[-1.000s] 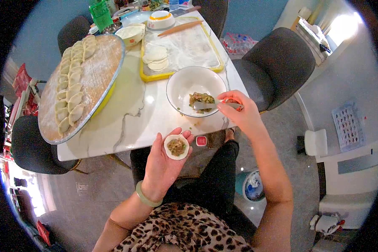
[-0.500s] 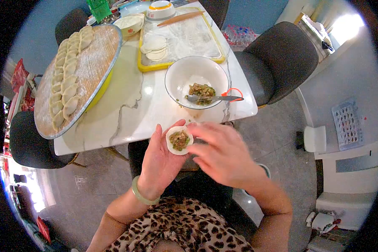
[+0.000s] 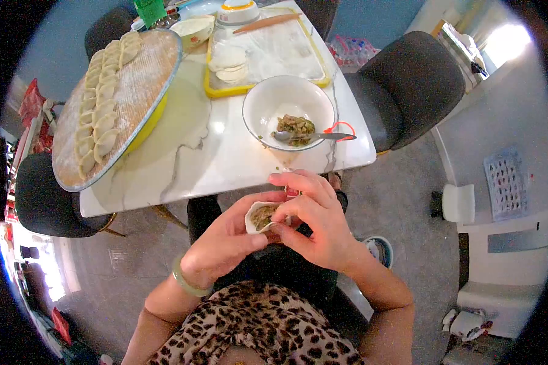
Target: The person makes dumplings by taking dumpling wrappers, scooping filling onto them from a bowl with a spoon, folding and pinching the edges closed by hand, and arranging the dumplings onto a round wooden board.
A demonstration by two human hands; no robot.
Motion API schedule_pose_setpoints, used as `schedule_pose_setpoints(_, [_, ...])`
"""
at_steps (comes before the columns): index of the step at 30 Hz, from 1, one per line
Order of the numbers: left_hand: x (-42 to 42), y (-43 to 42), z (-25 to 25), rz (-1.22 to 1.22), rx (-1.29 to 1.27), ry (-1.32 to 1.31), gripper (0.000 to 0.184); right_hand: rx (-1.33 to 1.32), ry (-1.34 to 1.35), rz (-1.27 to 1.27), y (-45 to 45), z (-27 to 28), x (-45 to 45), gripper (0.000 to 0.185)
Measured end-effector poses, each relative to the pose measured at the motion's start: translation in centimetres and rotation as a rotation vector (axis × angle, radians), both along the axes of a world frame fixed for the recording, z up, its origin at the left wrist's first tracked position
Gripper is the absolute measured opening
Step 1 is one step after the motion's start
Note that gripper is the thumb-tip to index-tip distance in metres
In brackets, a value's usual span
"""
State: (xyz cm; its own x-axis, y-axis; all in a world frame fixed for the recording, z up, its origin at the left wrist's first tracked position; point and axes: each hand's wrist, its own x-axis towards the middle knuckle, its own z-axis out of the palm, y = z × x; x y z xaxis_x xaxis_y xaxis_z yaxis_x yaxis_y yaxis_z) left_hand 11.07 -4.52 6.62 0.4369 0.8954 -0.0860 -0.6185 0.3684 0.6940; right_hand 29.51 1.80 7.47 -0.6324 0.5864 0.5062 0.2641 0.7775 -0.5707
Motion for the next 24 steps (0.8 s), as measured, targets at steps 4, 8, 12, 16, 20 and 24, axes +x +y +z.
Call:
schedule_pose_setpoints(4, [0.0, -0.5, 0.4, 0.045, 0.154, 0.250, 0.044, -0.105, 0.045, 0.034, -0.5, 0.8, -0.3, 0.021])
schedule_pose_setpoints(8, [0.0, -0.9, 0.3, 0.102, 0.235, 0.413, 0.038, -0.166, 0.104, 0.008, -1.1, 0.8, -0.9, 0.022])
schedule_pose_setpoints(12, [0.0, -1.0, -0.3, 0.125, 0.315, 0.427, 0.037, -0.340, 0.241, 0.007, -1.6, 0.6, -1.1, 0.026])
schedule_pose_setpoints(16, [-0.6, -0.8, -0.9, 0.102, 0.480, 0.507, 0.043, -0.292, 0.228, 0.108, -1.0, 0.5, -0.7, 0.035])
schedule_pose_setpoints(20, [0.0, -1.1, -1.5, 0.196, 0.440, 0.407, 0.061, -0.241, 0.148, 0.143, -0.7, 1.3, -0.7, 0.034])
schedule_pose_setpoints(24, [-0.4, -0.8, -0.9, 0.106, 0.450, 0.381, 0.072, -0.323, 0.130, 0.131, -0.7, 1.6, -0.5, 0.027])
